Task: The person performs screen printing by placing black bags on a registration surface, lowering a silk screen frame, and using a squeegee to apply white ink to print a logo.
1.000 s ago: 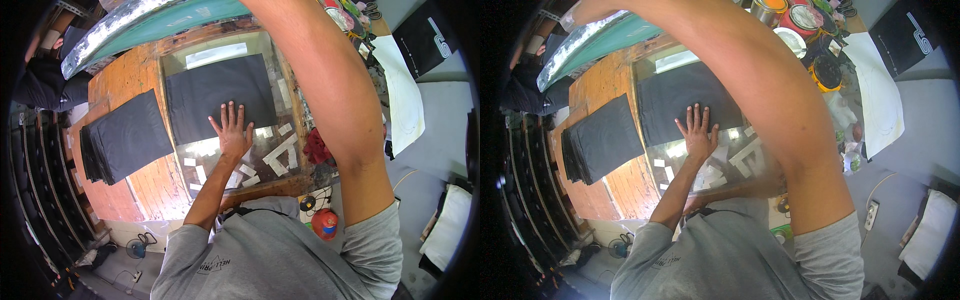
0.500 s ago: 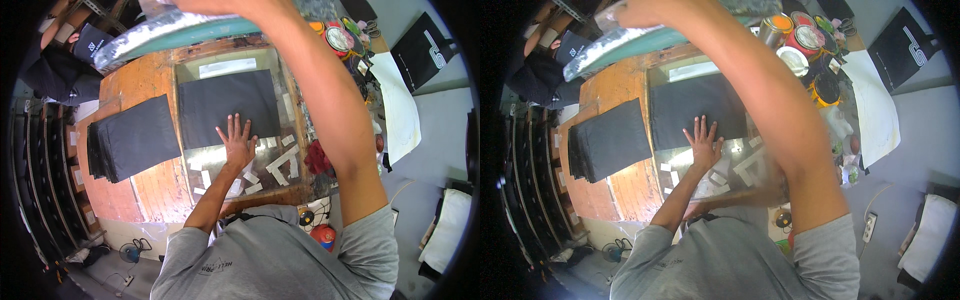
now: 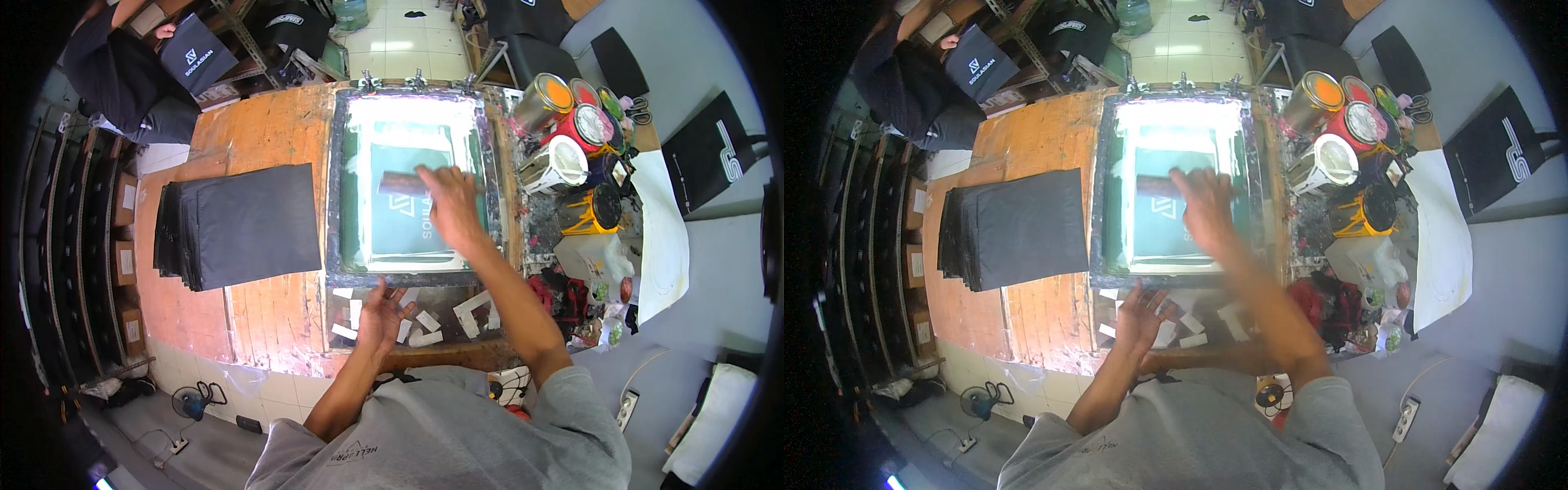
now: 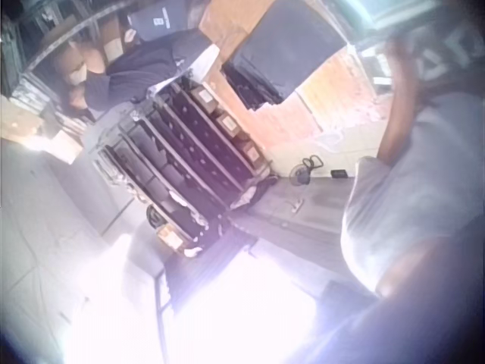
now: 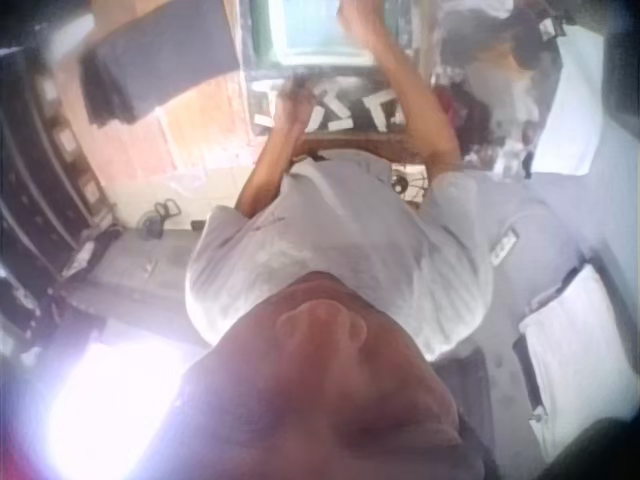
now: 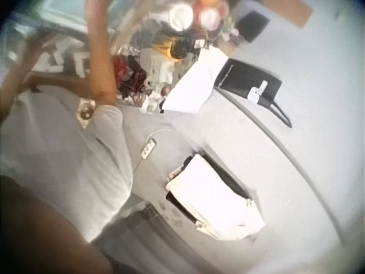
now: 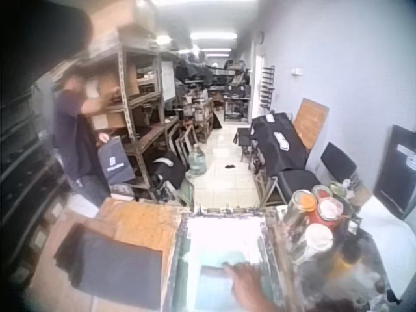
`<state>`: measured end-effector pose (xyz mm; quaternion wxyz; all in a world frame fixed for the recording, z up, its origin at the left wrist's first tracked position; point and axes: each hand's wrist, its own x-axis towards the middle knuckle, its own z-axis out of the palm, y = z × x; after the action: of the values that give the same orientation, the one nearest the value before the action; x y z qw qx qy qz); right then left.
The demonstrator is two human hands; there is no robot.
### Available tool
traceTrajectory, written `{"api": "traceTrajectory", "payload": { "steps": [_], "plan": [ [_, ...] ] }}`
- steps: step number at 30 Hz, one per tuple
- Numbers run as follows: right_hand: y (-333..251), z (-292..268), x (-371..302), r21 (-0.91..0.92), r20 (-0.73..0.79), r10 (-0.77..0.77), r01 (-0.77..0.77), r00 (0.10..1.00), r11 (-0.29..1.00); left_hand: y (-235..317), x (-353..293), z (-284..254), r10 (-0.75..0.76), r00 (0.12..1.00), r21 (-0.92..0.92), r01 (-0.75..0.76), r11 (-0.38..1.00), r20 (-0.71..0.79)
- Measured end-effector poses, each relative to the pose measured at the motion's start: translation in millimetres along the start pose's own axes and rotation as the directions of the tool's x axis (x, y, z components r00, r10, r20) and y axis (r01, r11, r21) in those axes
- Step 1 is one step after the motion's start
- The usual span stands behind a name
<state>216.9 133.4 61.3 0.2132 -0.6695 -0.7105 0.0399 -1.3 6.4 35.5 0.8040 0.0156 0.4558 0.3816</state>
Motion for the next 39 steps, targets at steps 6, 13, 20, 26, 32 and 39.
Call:
{"api": "traceTrajectory", "payload": {
  "steps": [6, 13, 20, 26, 32, 39],
  "plan": [
    [48.1, 60.2, 115.8, -0.201, -0.112, -0.081, 0.057, 0.99, 0.978, -15.7, 24.1, -20.2, -0.026, 0.994, -0.032, 0.023, 0.999, -0.102],
    [35.5, 77.8, 139.0, -0.223, 0.028, -0.076, 0.08, 0.997, 0.972, -11.6, 8.8, -10.6, 0.008, 0.995, 0.046, -0.003, 0.999, -0.104],
    [-31.8, 31.8, -24.1, -0.091, 0.082, -0.121, 0.128, 0.989, 0.988, -12.9, 8.3, -11.6, 0.029, 0.996, 0.078, -0.022, 0.997, -0.089],
    [-67.4, 16.8, -102.3, -0.087, 0.042, -0.112, 0.115, 0.993, 0.99, -17.0, 22.8, -16.9, 0.019, 0.992, 0.084, -0.009, 0.996, -0.126],
    [-45.8, 34.0, -87.7, -0.107, 0.025, -0.075, 0.077, 0.997, 0.991, -18.6, 29.4, -16.5, 0.015, 0.994, 0.095, -0.005, 0.996, -0.108],
    [-49.3, 46.2, -103.5, -0.099, -0.017, -0.115, 0.113, 0.993, 0.989, -20.0, 31.3, -16.2, 0.005, 0.989, 0.095, 0.01, 0.995, -0.148]
  ]
}}
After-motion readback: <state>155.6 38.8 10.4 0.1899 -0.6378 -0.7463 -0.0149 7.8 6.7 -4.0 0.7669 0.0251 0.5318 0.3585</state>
